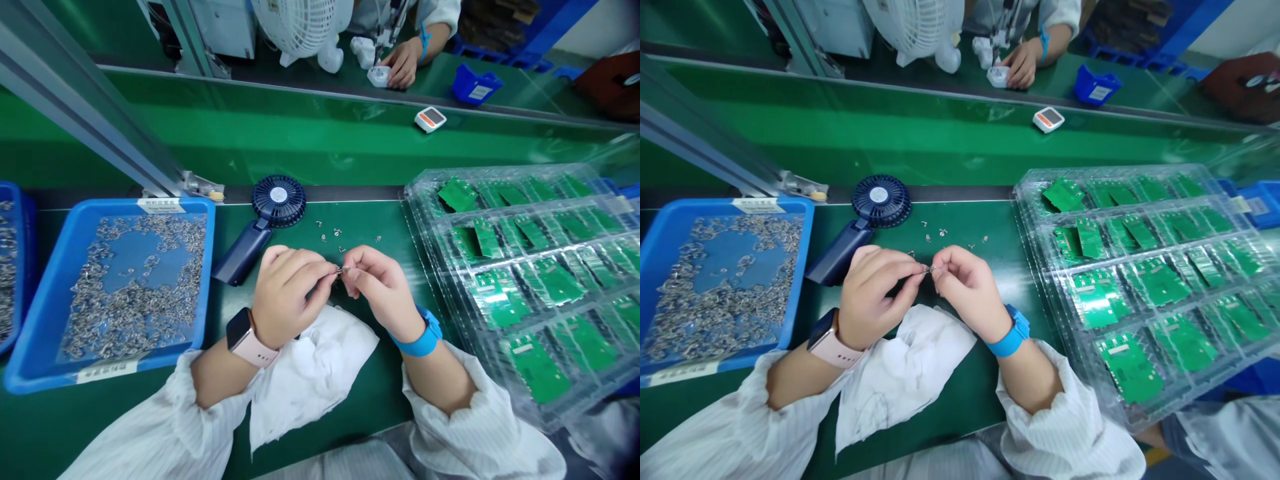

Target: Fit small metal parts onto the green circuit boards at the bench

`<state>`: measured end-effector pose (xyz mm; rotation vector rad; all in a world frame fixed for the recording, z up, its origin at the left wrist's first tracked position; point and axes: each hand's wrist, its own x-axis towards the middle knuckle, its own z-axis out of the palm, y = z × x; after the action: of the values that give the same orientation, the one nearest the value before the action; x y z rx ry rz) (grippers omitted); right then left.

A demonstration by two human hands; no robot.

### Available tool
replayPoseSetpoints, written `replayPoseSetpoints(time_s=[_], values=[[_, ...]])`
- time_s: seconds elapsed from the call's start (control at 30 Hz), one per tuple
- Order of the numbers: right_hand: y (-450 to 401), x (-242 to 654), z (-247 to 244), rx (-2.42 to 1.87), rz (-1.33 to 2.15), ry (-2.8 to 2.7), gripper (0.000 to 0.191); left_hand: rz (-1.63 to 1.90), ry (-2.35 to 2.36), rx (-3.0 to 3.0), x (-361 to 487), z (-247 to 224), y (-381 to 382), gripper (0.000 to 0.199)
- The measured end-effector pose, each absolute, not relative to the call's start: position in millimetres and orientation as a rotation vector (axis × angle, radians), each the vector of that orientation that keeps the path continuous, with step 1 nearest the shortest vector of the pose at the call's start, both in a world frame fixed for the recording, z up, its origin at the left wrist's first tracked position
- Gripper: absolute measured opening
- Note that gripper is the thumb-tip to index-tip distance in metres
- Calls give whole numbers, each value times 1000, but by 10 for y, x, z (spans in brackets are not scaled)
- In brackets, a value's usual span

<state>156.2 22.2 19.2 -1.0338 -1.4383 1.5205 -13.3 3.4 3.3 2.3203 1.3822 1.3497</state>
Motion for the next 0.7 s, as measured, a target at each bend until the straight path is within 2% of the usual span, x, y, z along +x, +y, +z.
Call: replayPoseSetpoints(time_s=[0.2,0.5,0.7], values=[[238,1565,199,-1006,1616,-1371,8,1360,1360,2314,-145,33,37,9],[212,1531,286,-1057,1510,-1516,4,1411,1384,2362,-155,24,33,11],[226,1536,230,-1018,1866,-1147,9,1382,1437,2498,-167,12,17,13]])
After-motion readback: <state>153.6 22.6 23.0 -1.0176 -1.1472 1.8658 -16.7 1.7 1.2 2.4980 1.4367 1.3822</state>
